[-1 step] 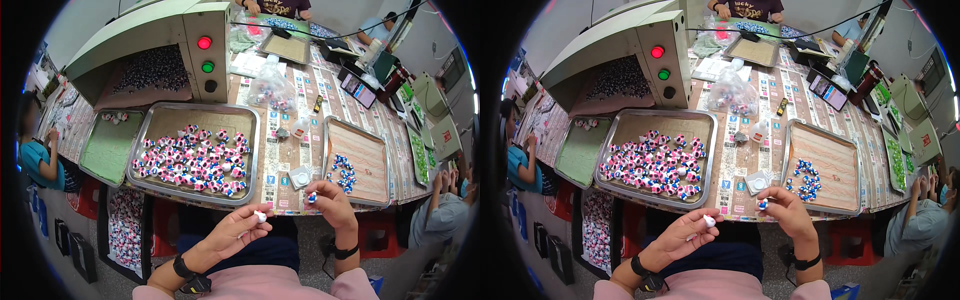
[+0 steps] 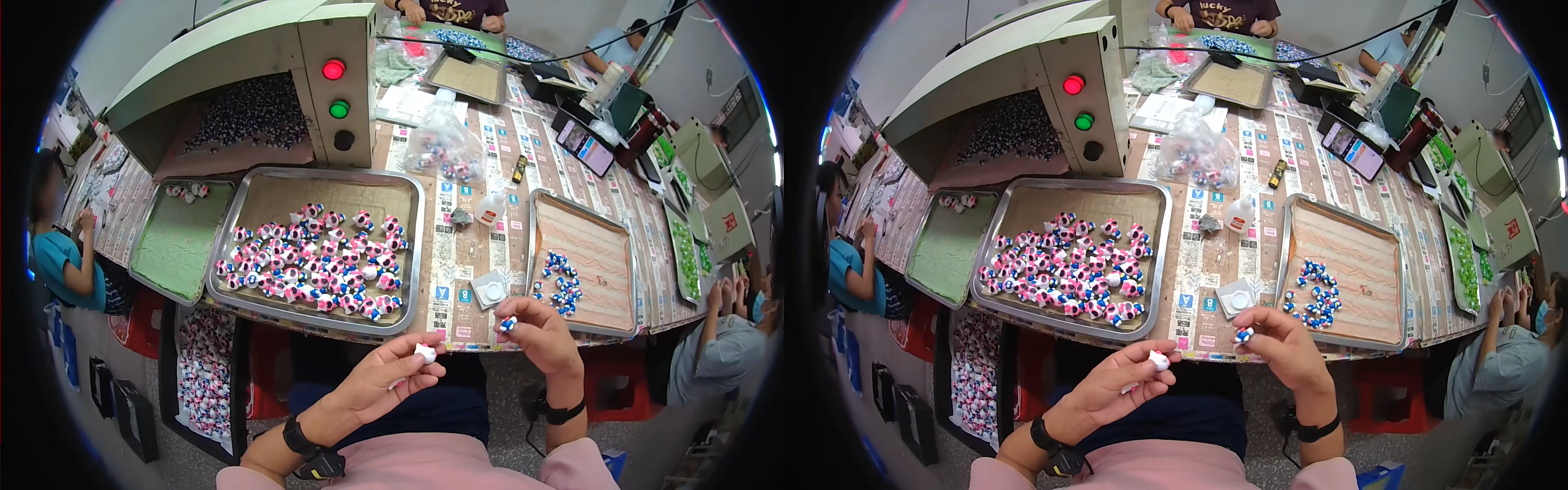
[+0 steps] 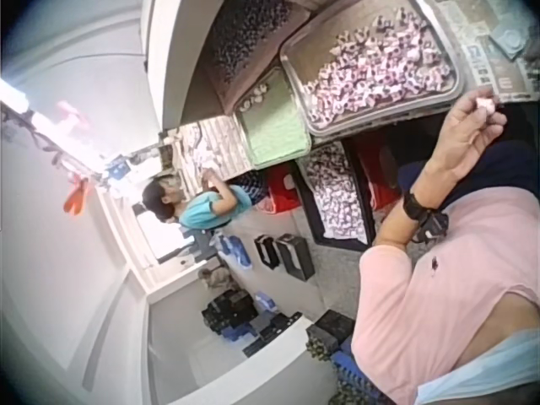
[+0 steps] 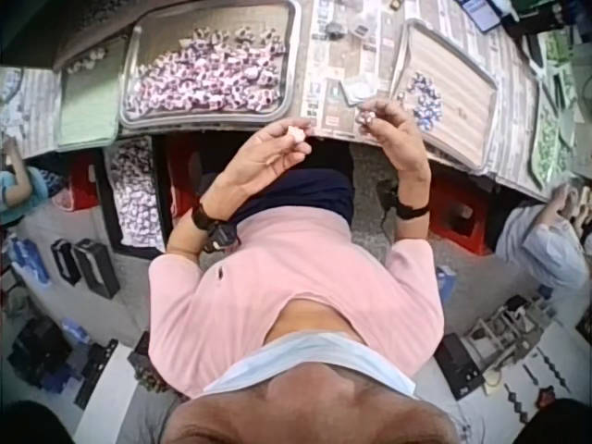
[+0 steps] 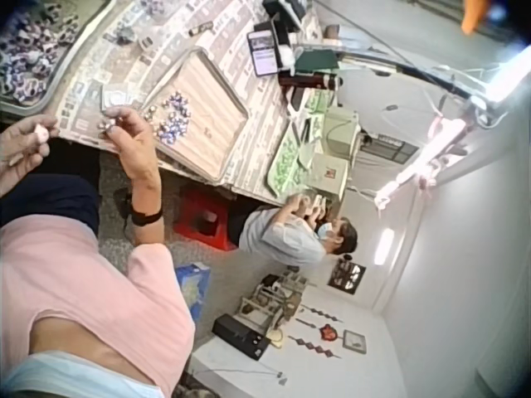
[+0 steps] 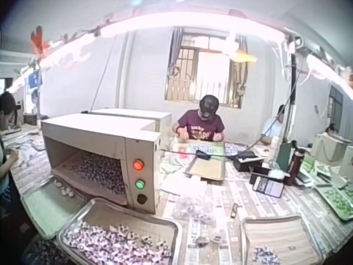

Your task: The person assembles small, colorful, spherical candy pieces by hand. They pick up a white base and a colored top, press them together, and place the finished unit into a metal tray. The process is repetitive and performed one at a time.

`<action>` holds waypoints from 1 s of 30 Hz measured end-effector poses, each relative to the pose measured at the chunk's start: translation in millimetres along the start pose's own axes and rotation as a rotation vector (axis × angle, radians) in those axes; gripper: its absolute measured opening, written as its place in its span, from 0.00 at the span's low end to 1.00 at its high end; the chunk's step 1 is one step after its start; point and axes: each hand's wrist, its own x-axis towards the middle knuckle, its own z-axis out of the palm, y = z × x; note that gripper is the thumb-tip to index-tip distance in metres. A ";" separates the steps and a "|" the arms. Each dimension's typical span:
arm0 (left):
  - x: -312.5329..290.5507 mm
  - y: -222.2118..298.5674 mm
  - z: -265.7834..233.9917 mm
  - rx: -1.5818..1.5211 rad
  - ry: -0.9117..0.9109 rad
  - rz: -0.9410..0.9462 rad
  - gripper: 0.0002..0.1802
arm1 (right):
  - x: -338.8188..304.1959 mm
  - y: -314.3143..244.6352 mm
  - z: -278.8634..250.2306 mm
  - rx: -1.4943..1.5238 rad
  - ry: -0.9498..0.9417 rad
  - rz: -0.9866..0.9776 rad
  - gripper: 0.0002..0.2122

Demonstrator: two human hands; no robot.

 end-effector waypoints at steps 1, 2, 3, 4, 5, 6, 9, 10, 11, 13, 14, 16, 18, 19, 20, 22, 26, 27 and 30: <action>0.1 -0.3 0.0 0.012 0.000 -0.004 0.22 | -0.3 2.4 -0.2 0.002 -0.030 -0.006 0.10; 0.4 -0.7 0.0 0.025 0.001 -0.009 0.22 | -0.8 5.3 -0.7 0.004 -0.059 -0.012 0.12; 0.8 -2.9 -0.3 0.026 0.002 -0.008 0.22 | -1.7 10.3 -1.7 0.077 -0.106 -0.005 0.13; 1.7 -6.6 -0.6 0.026 0.001 -0.012 0.22 | -3.8 13.2 1.4 0.156 -0.099 0.029 0.13; 3.6 -9.9 -0.1 0.026 -0.001 -0.015 0.22 | -4.7 16.9 7.8 0.236 -0.092 0.063 0.13; 8.5 -14.4 2.9 -0.011 -0.011 -0.024 0.21 | -5.5 21.1 15.4 0.316 -0.085 0.096 0.13; 21.0 -29.1 15.0 -0.104 -0.023 0.009 0.17 | -7.4 40.2 37.7 0.403 -0.027 0.048 0.12; 21.7 -29.1 15.1 -0.091 -0.012 0.016 0.17 | -8.5 46.0 40.5 0.421 0.013 -0.002 0.12; 22.2 -29.0 15.0 -0.077 -0.002 0.024 0.17 | -9.7 47.3 44.1 0.439 0.029 0.001 0.12; 22.7 -28.4 16.0 -0.066 0.033 0.037 0.17 | -13.0 47.1 53.7 0.480 0.063 0.003 0.12; 22.1 -28.0 17.9 -0.069 0.058 0.043 0.17 | -13.5 48.5 58.9 0.456 0.094 -0.023 0.12; 20.9 -26.9 20.6 -0.061 0.091 0.059 0.17 | -13.7 51.2 68.0 0.402 0.156 -0.073 0.13; 20.0 -26.0 21.8 -0.040 0.107 0.080 0.17 | -14.6 53.9 69.7 0.190 0.145 -0.182 0.13; 19.0 -25.4 20.7 -0.036 0.111 0.074 0.17 | -14.7 55.0 67.8 0.071 0.135 -0.221 0.14; 17.9 -24.9 19.0 -0.032 0.114 0.067 0.17 | -14.9 55.2 66.1 -0.049 0.124 -0.259 0.14; 15.4 -24.8 17.6 -0.029 0.124 0.057 0.16 | -15.7 49.5 64.1 -0.119 0.059 -0.253 0.14; 10.0 -26.1 15.5 -0.020 0.124 0.041 0.17 | -19.3 37.7 62.7 -0.196 -0.051 -0.251 0.15; 9.3 -26.4 14.9 -0.015 0.118 0.036 0.17 | -21.5 35.3 62.7 -0.194 -0.059 -0.229 0.15; 6.3 -26.5 17.2 -0.009 0.121 0.018 0.18 | -24.8 30.9 60.1 -0.219 -0.112 -0.207 0.16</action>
